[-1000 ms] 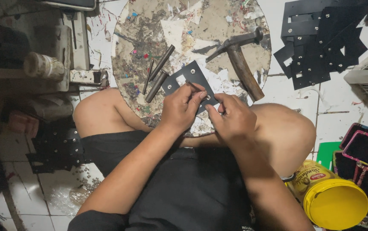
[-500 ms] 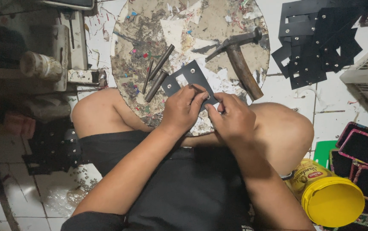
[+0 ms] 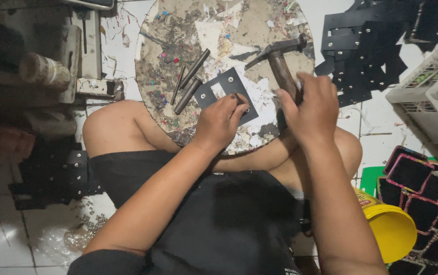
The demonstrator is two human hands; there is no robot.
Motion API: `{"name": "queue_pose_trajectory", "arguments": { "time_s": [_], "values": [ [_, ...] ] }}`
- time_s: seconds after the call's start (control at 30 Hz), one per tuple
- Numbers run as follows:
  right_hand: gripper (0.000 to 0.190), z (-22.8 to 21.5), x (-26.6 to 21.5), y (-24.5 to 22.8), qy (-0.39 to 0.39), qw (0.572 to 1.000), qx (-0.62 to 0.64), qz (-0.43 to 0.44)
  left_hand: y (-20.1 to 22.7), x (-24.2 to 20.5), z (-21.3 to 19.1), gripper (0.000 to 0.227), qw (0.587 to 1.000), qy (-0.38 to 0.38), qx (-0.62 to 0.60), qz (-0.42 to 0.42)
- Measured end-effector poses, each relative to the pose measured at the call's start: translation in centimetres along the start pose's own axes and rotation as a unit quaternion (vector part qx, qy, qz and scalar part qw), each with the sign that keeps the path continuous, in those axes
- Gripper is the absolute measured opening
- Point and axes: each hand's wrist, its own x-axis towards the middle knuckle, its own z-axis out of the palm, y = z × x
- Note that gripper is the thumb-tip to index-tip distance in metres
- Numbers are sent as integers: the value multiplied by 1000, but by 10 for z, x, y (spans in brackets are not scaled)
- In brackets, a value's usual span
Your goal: Attaching metal studs or rivets to black leather components using a hammer and a setting tool on a circular workbench.
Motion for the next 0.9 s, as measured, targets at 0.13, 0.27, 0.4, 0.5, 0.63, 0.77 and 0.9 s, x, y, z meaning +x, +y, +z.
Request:
{"name": "queue_pose_trajectory", "arguments": {
  "time_s": [0.13, 0.27, 0.4, 0.5, 0.63, 0.77, 0.9],
  "values": [
    [55, 13, 11, -4, -85, 995, -18, 57, 9, 2, -5, 20, 1000, 0, 23, 15],
    [37, 11, 10, -2, -74, 988, 73, 114, 1, -6, 0, 17, 996, 6, 77, 51],
    [41, -9, -15, 3, 14, 903, 395, 166, -3, -11, 4, 8, 990, -1, 115, 80],
    [24, -53, -35, -27, 78, 940, 328, 57, -12, -16, 10, 7, 987, -7, 138, 82],
    [26, -80, -44, -62, 94, 950, 296, 41, -17, -19, 15, 10, 985, 4, 148, 92],
    [29, -94, -36, -85, -63, 995, 45, 63, -27, -23, 22, 17, 985, -4, 147, 88],
    [32, -87, -50, -79, -51, 995, 14, 82, -23, -22, 21, 20, 984, 4, 150, 95]
  ]
}}
